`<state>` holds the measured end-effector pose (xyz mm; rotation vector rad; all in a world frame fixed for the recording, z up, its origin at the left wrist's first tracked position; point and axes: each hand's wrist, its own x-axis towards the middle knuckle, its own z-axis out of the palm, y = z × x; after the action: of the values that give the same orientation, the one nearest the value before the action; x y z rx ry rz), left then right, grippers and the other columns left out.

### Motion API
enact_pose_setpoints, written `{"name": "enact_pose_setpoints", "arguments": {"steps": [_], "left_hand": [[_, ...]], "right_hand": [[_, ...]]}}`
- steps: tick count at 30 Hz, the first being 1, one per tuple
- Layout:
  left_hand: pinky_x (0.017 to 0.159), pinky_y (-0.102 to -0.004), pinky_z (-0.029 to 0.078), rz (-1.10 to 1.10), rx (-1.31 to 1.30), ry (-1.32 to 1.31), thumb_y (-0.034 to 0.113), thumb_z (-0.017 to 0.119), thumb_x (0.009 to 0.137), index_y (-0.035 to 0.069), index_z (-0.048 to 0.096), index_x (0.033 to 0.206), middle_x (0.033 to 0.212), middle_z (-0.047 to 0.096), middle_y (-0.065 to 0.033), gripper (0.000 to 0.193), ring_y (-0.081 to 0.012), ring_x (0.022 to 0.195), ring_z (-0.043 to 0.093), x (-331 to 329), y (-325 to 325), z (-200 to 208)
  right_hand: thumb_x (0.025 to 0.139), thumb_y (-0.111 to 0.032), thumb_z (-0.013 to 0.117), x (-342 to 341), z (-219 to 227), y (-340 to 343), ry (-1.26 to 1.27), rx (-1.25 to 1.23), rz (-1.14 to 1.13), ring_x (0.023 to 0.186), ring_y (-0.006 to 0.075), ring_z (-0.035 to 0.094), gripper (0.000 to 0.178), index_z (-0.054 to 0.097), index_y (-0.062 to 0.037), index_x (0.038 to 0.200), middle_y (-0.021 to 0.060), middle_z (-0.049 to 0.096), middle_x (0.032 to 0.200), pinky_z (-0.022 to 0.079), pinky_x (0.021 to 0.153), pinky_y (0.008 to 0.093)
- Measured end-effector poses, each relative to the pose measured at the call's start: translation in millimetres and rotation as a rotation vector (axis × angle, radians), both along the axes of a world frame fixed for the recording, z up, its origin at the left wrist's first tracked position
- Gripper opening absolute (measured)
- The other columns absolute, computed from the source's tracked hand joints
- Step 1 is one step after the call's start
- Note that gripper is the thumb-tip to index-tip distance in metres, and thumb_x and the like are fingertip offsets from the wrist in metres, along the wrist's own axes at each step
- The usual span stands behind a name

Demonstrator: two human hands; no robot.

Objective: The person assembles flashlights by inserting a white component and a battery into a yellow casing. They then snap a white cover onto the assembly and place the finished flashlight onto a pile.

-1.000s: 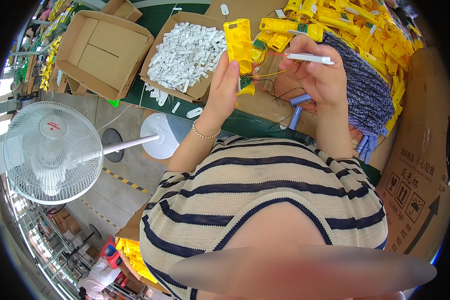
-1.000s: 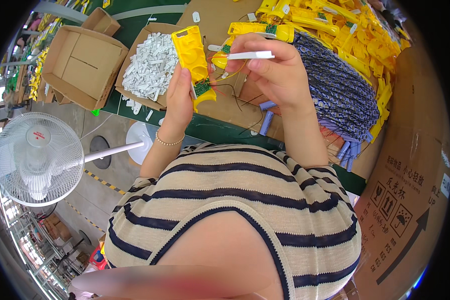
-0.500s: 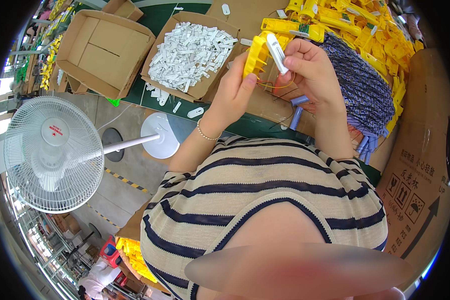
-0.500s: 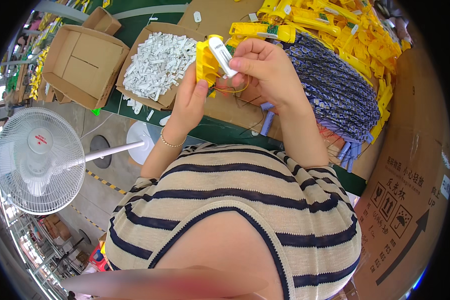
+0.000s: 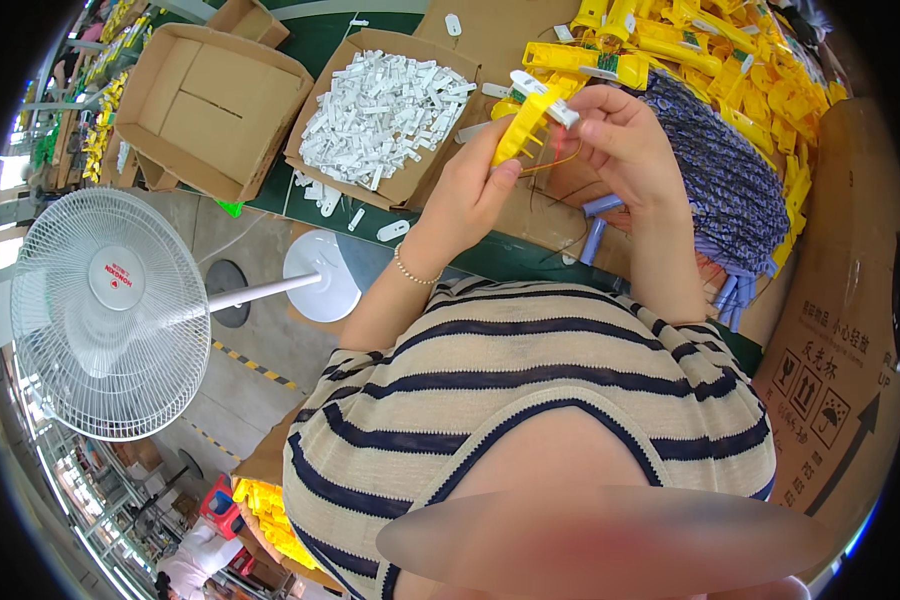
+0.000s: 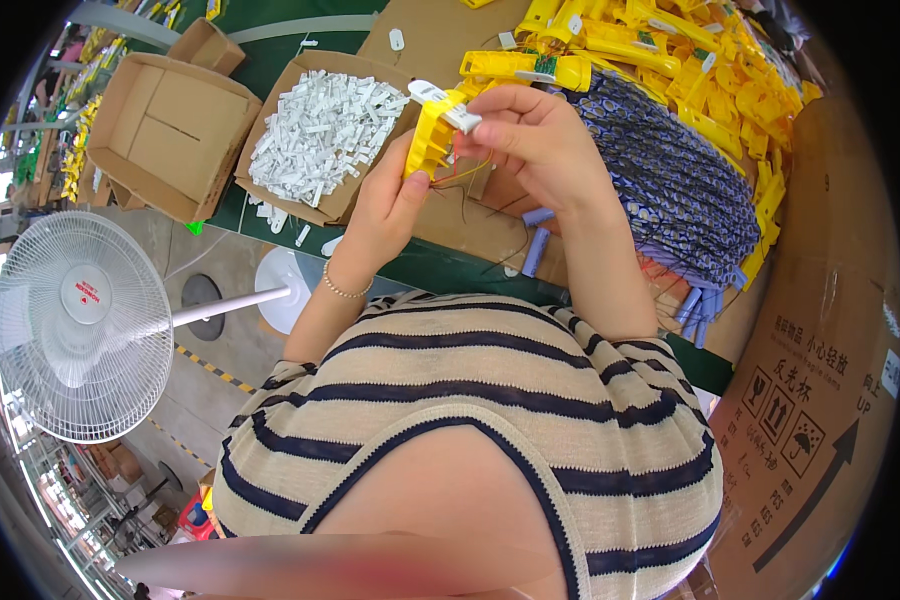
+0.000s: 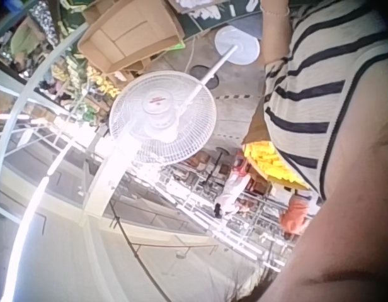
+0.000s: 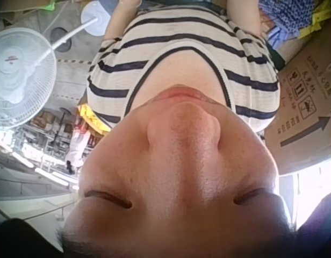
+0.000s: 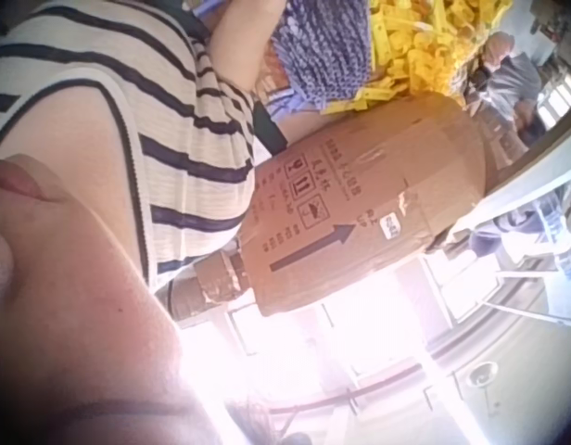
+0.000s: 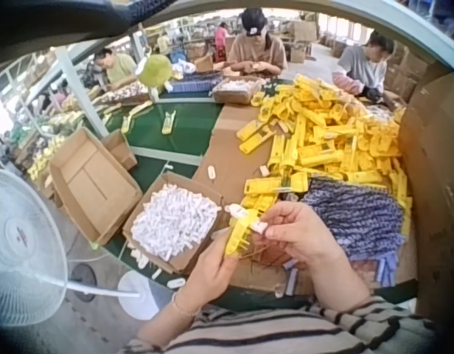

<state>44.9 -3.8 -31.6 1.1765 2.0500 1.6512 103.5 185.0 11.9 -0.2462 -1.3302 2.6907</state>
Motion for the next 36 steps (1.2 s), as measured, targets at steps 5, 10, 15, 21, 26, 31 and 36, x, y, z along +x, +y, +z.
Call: {"name": "enact_pose_setpoints", "arguments": {"steps": [5, 10, 15, 21, 26, 31, 36], "left_hand": [[0.079, -0.029, 0.046, -0.075, 0.006, -0.026, 0.02, 0.044, 0.094, -0.001, 0.044, 0.126, 0.099, 0.06, -0.0105, 0.039, -0.0173, 0.086, 0.058, 4, 1, -3], [0.083, -0.0341, 0.046, 0.012, -0.002, -0.122, 0.015, 0.051, 0.09, -0.002, 0.046, 0.124, 0.104, 0.059, -0.0187, 0.038, -0.0293, 0.094, 0.059, 12, 7, 0], [0.082, -0.0329, 0.047, 0.089, -0.005, -0.122, 0.013, 0.055, 0.088, -0.001, 0.047, 0.123, 0.106, 0.057, -0.0179, 0.039, -0.0275, 0.092, 0.059, 7, 8, 4], [0.081, -0.0319, 0.05, 0.469, 0.254, 0.381, 0.002, 0.063, 0.08, 0.002, 0.054, 0.116, 0.11, 0.059, -0.0127, 0.037, -0.0241, 0.084, 0.062, -19, 12, 19], [0.069, -0.0303, 0.043, 0.322, 0.22, 0.786, 0.009, 0.075, 0.066, 0.009, 0.067, 0.087, 0.08, 0.067, -0.0011, 0.023, -0.0187, 0.074, 0.061, -33, 3, 38], [0.067, -0.0294, 0.041, 0.361, 0.207, 0.869, 0.008, 0.076, 0.063, 0.01, 0.068, 0.081, 0.078, 0.066, -0.0003, 0.02, -0.0169, 0.071, 0.061, -37, -3, 42], [0.068, -0.0304, 0.042, 0.253, 0.109, 0.89, 0.01, 0.075, 0.065, 0.01, 0.068, 0.085, 0.082, 0.066, -0.0007, 0.022, -0.0175, 0.072, 0.06, -41, -12, 57]], "right_hand": [[0.079, -0.003, 0.068, 0, 1, -1, -0.167, 0.923, -0.171, 0.08, 0.0131, 0.064, 0.023, 0.061, 0.0048, 0.099, 0.0119, 0.065, 0.096, 0.052, 0.073, 0.0239], [0.078, -0.003, 0.069, -3, -13, -9, 0.077, 0.623, -0.168, 0.092, 0.0134, 0.061, 0.039, 0.056, 0.0057, 0.113, 0.0121, 0.063, 0.105, 0.049, 0.081, 0.0241], [0.081, -0.002, 0.064, -1, -16, -19, 0.105, 0.617, -0.096, 0.1, 0.0149, 0.059, 0.053, 0.044, 0.0042, 0.13, 0.0125, 0.058, 0.116, 0.048, 0.086, 0.026], [0.079, 0.002, 0.062, 5, -3, -11, 0.023, 0.385, 0.204, 0.099, 0.0139, 0.059, 0.056, 0.042, 0.0037, 0.132, 0.0126, 0.059, 0.113, 0.048, 0.085, 0.0259], [0.079, 0.003, 0.06, 7, 0, -13, 0.136, 0.247, 0.313, 0.101, 0.0159, 0.058, 0.051, 0.044, 0.0035, 0.128, 0.0135, 0.059, 0.111, 0.049, 0.085, 0.027], [0.078, 0.004, 0.06, 6, 2, -9, 0.139, 0.264, 0.349, 0.103, 0.0175, 0.058, 0.05, 0.044, 0.0037, 0.126, 0.0134, 0.059, 0.112, 0.048, 0.088, 0.0289], [0.078, 0.002, 0.061, 5, 3, -8, 0.122, 0.289, 0.337, 0.104, 0.0184, 0.057, 0.052, 0.044, 0.0035, 0.127, 0.0129, 0.058, 0.113, 0.048, 0.088, 0.0296]]}}
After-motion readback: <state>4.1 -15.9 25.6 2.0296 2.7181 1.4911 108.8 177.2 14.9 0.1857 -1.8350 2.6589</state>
